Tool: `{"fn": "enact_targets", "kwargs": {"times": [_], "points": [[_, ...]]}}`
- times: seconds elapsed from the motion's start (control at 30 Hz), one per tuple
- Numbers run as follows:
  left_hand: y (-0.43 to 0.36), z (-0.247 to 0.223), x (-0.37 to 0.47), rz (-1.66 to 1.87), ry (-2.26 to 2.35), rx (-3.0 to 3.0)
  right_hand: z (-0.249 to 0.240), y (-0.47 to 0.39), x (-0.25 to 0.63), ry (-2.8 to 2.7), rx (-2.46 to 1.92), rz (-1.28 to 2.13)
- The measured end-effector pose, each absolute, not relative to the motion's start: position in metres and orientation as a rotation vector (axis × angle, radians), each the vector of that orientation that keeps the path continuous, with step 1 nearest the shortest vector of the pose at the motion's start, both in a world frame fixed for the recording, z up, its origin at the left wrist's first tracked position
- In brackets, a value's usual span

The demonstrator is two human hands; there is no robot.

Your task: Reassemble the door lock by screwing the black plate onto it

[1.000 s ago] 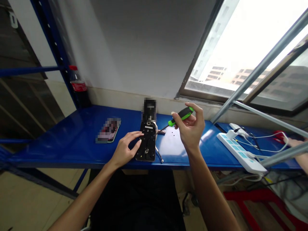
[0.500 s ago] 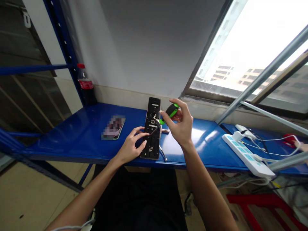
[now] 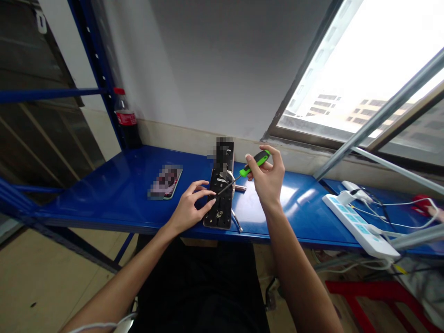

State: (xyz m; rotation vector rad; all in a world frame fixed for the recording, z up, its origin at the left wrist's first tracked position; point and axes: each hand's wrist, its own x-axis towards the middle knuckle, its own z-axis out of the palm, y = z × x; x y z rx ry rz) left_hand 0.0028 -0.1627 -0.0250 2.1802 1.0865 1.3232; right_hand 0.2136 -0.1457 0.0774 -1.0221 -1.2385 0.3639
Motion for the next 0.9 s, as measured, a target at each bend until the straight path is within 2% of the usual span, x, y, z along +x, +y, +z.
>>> {"fn": "enact_targets", "kwargs": {"times": [0.23,0.57,0.9], "points": [[-0.161,-0.026,0.003,1.371,1.066,2.198,0.075,-0.148,0.214,-1.257,-1.029,0.341],[-0.163,-0.025,0.003,1.259,1.082,2.262,0.092,-0.18,0.227,-1.544,-1.02,-0.127],[-0.174,-0.017,0.003,1.263,1.043,2.229,0.089,-0.204,0.227,-1.603,-1.008,-0.12]]}}
